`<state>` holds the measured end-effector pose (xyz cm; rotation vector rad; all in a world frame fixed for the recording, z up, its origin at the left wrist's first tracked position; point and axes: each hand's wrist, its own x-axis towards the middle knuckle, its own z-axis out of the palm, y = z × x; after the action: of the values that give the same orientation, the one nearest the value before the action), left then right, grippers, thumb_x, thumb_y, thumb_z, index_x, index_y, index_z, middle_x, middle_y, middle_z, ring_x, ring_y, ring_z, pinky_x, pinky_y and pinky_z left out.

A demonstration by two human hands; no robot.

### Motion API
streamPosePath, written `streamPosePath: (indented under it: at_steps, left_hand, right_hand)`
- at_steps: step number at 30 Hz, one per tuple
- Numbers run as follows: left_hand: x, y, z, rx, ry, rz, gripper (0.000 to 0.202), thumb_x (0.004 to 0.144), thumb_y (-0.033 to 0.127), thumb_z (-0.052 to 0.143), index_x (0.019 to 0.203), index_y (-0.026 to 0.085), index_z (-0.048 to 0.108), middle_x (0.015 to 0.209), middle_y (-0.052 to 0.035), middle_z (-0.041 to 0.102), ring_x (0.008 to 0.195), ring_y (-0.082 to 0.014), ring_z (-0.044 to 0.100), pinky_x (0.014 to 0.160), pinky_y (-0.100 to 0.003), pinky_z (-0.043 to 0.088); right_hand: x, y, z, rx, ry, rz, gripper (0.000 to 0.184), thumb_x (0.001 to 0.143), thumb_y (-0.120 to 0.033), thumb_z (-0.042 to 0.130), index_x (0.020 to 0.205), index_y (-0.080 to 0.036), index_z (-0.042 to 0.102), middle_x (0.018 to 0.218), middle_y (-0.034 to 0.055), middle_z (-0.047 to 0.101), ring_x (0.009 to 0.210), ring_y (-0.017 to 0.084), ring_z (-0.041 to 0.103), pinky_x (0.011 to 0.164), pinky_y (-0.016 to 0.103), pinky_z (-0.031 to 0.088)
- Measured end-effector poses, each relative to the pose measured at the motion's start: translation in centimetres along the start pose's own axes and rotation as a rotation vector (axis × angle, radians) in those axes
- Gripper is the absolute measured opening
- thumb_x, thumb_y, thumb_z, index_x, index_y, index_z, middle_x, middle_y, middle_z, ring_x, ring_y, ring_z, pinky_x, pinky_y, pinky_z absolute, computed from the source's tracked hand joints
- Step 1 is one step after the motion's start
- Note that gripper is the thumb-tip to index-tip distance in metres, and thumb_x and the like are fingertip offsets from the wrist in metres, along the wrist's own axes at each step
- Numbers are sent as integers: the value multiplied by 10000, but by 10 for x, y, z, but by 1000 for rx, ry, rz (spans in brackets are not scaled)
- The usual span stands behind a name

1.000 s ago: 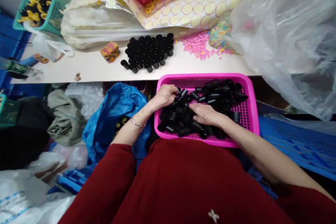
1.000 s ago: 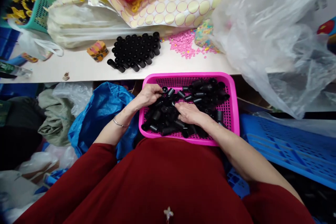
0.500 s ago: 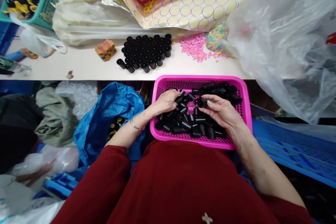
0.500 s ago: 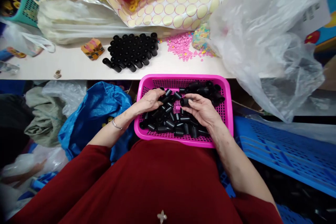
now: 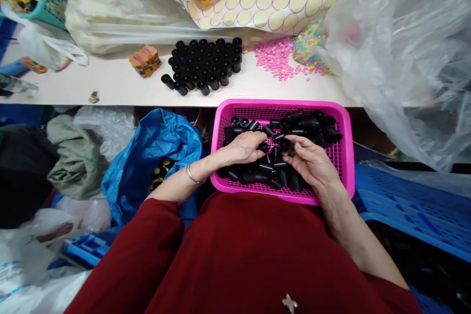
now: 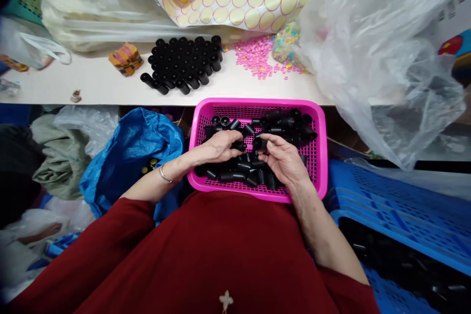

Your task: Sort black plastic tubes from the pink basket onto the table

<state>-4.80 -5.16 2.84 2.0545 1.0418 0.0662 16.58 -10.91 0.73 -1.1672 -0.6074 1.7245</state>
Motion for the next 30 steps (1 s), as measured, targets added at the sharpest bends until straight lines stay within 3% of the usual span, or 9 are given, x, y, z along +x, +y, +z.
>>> streamPosePath:
  at_steps: [3,6,19,30]
  left_hand:
    - [-3,0,-1,-535,56,14,212,765,225,722,926,151,605,805,18,560,742,-125,528,717,-282,451]
    - [-5,5,2,-773,137,55,250,723,253,766,913,152,639,818,18,578,738,-114,536,714,-274,451]
    - [-7,6,1,-710,323,137,215,704,265,857,898,188,803,850,-14,689,807,-145,616,790,-298,506]
    - [-8,7,-2,-659,304,92,216,712,267,867,913,198,822,851,-16,712,818,-157,640,808,-305,529]
  right_hand:
    - [-2,1,1,-29,19,-107,395,672,-471,920,991,-287,776,870,-11,756,722,137,706,676,297,638]
    - [-4,2,3,-117,31,-197,382,724,-479,884,1033,-288,766,971,16,774,788,166,720,725,336,641]
    - [-10,6,9,-197,142,-390,354,691,-429,916,992,-294,788,978,-2,765,791,143,705,739,294,627]
    - [-10,9,9,-278,187,-352,381,719,-468,879,1035,-285,770,1042,19,759,841,181,716,814,356,634]
